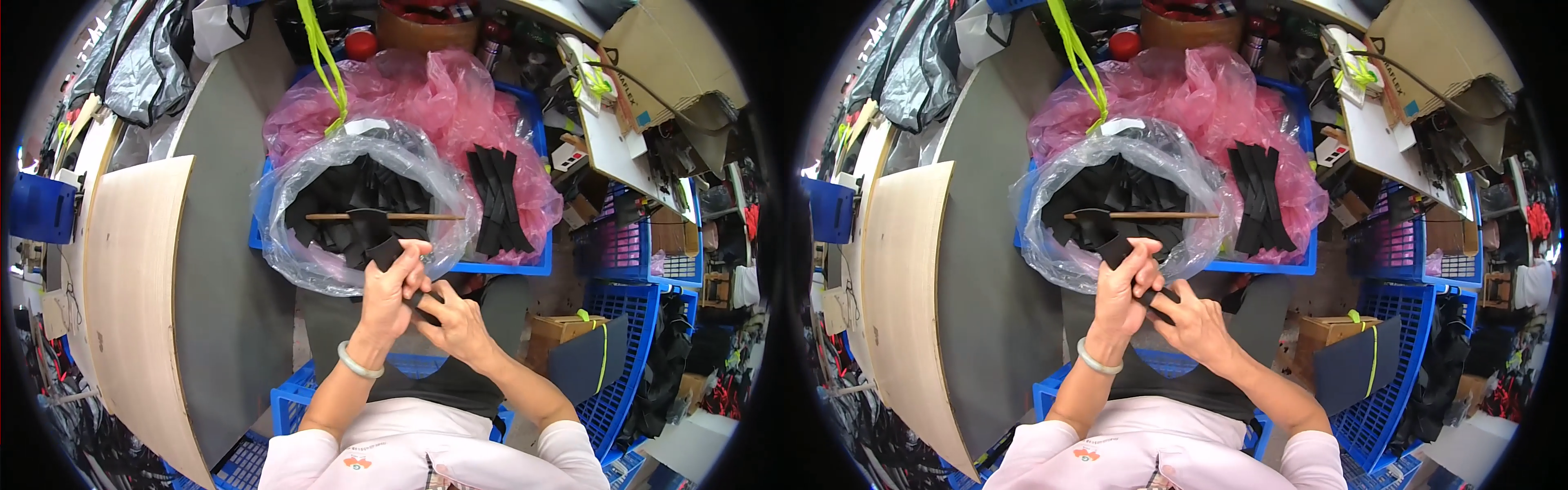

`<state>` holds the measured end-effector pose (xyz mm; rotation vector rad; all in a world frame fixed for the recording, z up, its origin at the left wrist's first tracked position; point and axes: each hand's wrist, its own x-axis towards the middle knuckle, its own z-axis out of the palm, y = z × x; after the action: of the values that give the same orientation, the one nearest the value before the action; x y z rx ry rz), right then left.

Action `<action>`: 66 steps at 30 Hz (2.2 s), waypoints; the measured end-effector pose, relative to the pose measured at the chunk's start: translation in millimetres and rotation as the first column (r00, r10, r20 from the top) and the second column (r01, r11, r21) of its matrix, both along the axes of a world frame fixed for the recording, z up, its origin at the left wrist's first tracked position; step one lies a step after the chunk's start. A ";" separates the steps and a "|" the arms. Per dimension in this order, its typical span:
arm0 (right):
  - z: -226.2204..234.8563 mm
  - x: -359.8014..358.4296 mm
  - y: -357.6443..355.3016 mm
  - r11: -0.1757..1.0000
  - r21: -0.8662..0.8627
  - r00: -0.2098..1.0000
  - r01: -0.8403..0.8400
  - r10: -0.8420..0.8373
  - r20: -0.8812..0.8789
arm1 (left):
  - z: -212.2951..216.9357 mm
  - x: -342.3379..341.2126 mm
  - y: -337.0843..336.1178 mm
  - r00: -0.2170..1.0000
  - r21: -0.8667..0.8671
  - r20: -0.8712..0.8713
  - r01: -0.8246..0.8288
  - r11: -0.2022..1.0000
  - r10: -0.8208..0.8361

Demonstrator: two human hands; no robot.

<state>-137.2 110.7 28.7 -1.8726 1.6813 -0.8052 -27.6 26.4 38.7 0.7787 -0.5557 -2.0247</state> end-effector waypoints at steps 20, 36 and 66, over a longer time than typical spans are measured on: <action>40.5 -59.7 -51.2 0.984 0.176 0.457 0.030 -0.171 0.873 | 3.3 6.1 41.0 0.536 0.015 -0.535 0.779 0.626 -0.653; -16.2 -80.4 -45.3 0.882 0.466 0.509 -0.075 -0.368 0.778 | -31.9 -28.3 29.6 0.741 0.202 -0.192 0.672 0.713 -0.644; -112.5 -134.5 -147.9 0.844 0.181 0.720 0.505 -0.527 0.452 | -177.5 81.8 -146.5 0.376 -0.325 0.782 -0.435 0.840 0.497</action>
<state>-271.7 -37.3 -83.7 -1.0151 1.8625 -1.3177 54.2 -120.0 -138.7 1.7008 -0.8101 -0.9550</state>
